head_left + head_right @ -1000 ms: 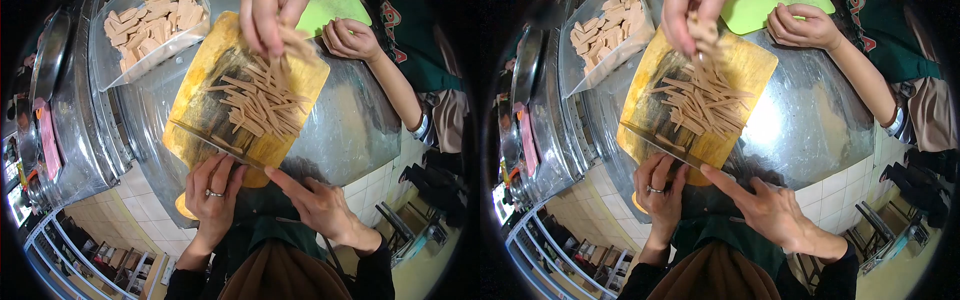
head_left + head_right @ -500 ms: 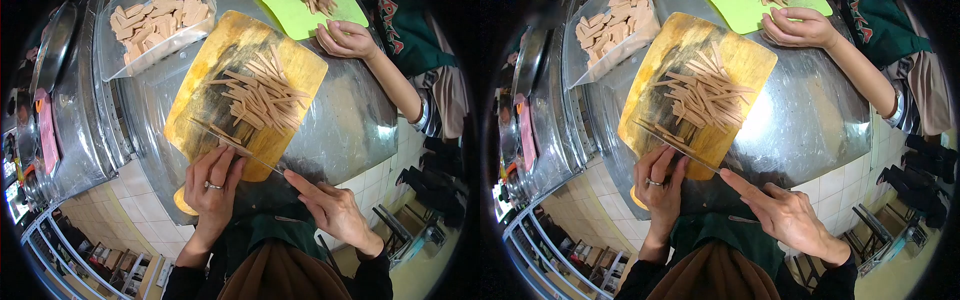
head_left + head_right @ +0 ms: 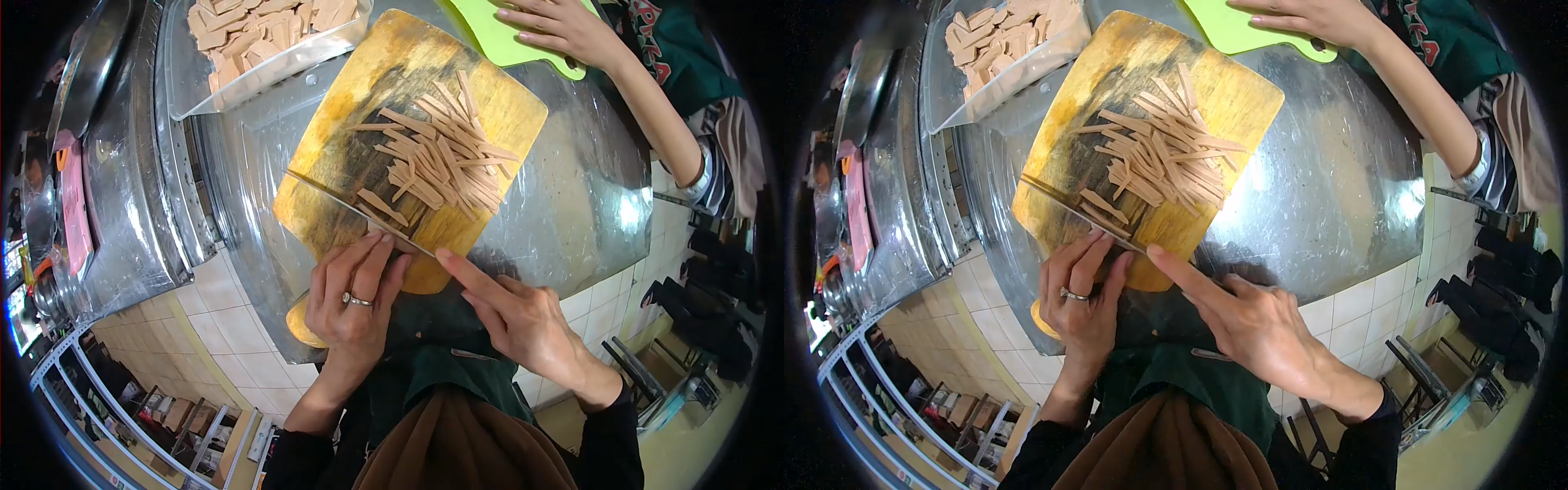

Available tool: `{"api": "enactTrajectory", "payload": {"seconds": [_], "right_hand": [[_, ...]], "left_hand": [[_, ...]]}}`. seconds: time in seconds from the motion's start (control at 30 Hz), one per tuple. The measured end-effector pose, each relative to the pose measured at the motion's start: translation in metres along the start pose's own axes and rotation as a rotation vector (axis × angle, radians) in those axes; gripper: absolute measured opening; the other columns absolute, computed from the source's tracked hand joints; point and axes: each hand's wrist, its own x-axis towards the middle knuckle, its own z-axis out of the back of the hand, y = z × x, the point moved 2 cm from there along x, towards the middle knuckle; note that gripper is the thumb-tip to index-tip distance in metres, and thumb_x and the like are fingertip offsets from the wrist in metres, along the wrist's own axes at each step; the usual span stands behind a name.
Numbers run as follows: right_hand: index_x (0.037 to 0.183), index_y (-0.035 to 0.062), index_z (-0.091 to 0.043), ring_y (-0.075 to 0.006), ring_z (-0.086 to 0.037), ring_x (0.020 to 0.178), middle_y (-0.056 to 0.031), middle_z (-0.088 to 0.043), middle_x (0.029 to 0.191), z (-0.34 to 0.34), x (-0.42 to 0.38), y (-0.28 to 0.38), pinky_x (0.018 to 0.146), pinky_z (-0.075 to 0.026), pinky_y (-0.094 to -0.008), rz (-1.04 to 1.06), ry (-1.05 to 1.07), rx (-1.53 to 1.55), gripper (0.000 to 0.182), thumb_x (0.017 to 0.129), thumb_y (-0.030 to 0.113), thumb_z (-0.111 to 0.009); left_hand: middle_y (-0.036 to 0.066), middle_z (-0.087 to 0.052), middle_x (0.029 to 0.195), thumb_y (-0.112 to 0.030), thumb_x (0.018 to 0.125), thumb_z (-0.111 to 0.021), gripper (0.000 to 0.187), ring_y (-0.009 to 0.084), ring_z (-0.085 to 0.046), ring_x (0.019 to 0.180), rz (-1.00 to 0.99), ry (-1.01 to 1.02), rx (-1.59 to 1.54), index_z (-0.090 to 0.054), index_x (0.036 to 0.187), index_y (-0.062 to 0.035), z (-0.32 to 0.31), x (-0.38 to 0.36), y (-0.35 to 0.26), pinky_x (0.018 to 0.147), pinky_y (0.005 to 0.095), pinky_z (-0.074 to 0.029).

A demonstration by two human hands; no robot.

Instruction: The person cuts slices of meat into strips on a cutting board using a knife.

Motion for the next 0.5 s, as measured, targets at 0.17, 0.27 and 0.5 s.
{"api": "enactTrajectory", "payload": {"seconds": [0.17, 0.27, 0.5], "right_hand": [[0.157, 0.0187, -0.047, -0.0317, -0.062, 0.054, -0.0158, -0.064, 0.069, 0.008, 0.011, -0.007, 0.055, -0.052, -0.0425, 0.048, -0.063, 0.21, 0.066, 0.096, 0.0, -0.066], [0.157, 0.0183, -0.048, -0.0294, -0.062, 0.056, -0.015, -0.063, 0.068, 0.012, 0.001, -0.002, 0.055, -0.052, -0.0415, 0.078, -0.08, 0.169, 0.065, 0.097, 0.0, -0.065], [0.157, 0.0199, -0.047, -0.0254, -0.059, 0.054, -0.013, -0.06, 0.064, 0.009, -0.026, 0.001, 0.053, -0.053, -0.0409, 0.044, -0.042, 0.076, 0.066, 0.097, 0.003, -0.066]], "left_hand": [[0.003, -0.074, 0.111, -0.01, 0.073, -0.09, 0.04, 0.0263, -0.07, 0.095, 0.003, -0.024, 0.014, -0.076, 0.11, -0.0099, 0.0, -0.003, 0.0, 0.081, 0.0358, -0.058], [0.003, -0.074, 0.111, -0.01, 0.074, -0.09, 0.039, 0.0255, -0.07, 0.094, -0.006, -0.043, 0.009, -0.076, 0.11, -0.0093, -0.001, -0.003, 0.0, 0.081, 0.0349, -0.058], [0.003, -0.074, 0.11, -0.009, 0.074, -0.089, 0.037, 0.0241, -0.071, 0.095, 0.008, -0.04, 0.019, -0.076, 0.108, -0.0092, 0.0, -0.004, -0.001, 0.078, 0.0341, -0.057]]}}
